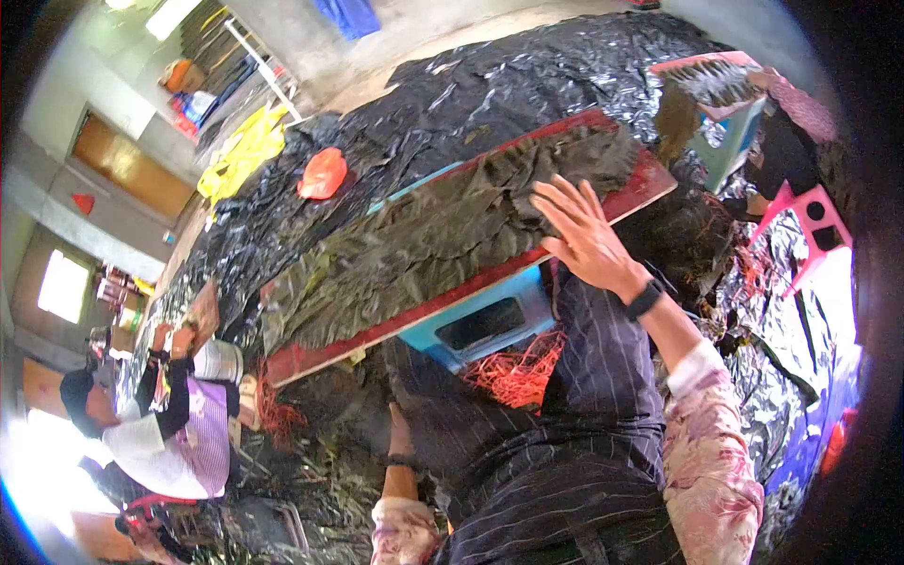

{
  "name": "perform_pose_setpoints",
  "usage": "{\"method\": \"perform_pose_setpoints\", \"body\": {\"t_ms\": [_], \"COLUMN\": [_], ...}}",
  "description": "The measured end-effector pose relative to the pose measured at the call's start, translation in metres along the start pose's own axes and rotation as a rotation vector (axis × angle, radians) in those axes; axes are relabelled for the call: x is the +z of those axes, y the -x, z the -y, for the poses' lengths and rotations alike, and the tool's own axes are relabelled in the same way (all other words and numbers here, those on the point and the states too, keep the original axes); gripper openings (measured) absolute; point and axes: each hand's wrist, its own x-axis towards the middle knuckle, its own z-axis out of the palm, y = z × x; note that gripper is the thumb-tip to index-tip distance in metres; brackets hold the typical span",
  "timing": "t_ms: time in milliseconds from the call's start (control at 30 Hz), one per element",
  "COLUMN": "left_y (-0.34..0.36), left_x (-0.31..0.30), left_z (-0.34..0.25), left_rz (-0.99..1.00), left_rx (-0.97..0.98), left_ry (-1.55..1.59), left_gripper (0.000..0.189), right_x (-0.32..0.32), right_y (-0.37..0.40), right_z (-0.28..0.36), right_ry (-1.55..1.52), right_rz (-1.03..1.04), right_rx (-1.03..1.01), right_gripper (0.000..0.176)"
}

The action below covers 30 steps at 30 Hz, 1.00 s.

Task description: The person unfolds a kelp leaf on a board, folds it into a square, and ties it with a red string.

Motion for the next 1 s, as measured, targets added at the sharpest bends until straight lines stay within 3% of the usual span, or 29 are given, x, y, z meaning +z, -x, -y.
{"method": "perform_pose_setpoints", "body": {"t_ms": [200, 300, 600, 833, 1000], "left_y": [0.018, 0.025, 0.039, 0.068, 0.076], "left_x": [0.023, 0.014, -0.003, -0.045, -0.061], "left_z": [0.006, 0.008, -0.012, 0.037, 0.026], "left_rz": [-0.119, -0.161, -0.285, -0.460, -0.530], "left_rx": [-0.003, 0.019, 0.157, 0.180, 0.225], "left_ry": [-0.044, -0.127, -0.282, -0.209, -0.177], "left_gripper": [0.067, 0.067, 0.064, 0.063, 0.062], "right_x": [0.005, 0.019, 0.025, 0.036, 0.034], "right_y": [0.078, 0.091, 0.089, 0.081, 0.078], "right_z": [0.004, -0.002, -0.007, -0.002, 0.002], "right_ry": [-0.061, -0.191, -0.158, -0.113, -0.101], "right_rz": [-0.024, -0.199, -0.145, -0.151, -0.096], "right_rx": [-0.006, 0.132, 0.149, 0.100, 0.094], "right_gripper": [0.039, 0.029, 0.032, 0.026, 0.024]}}
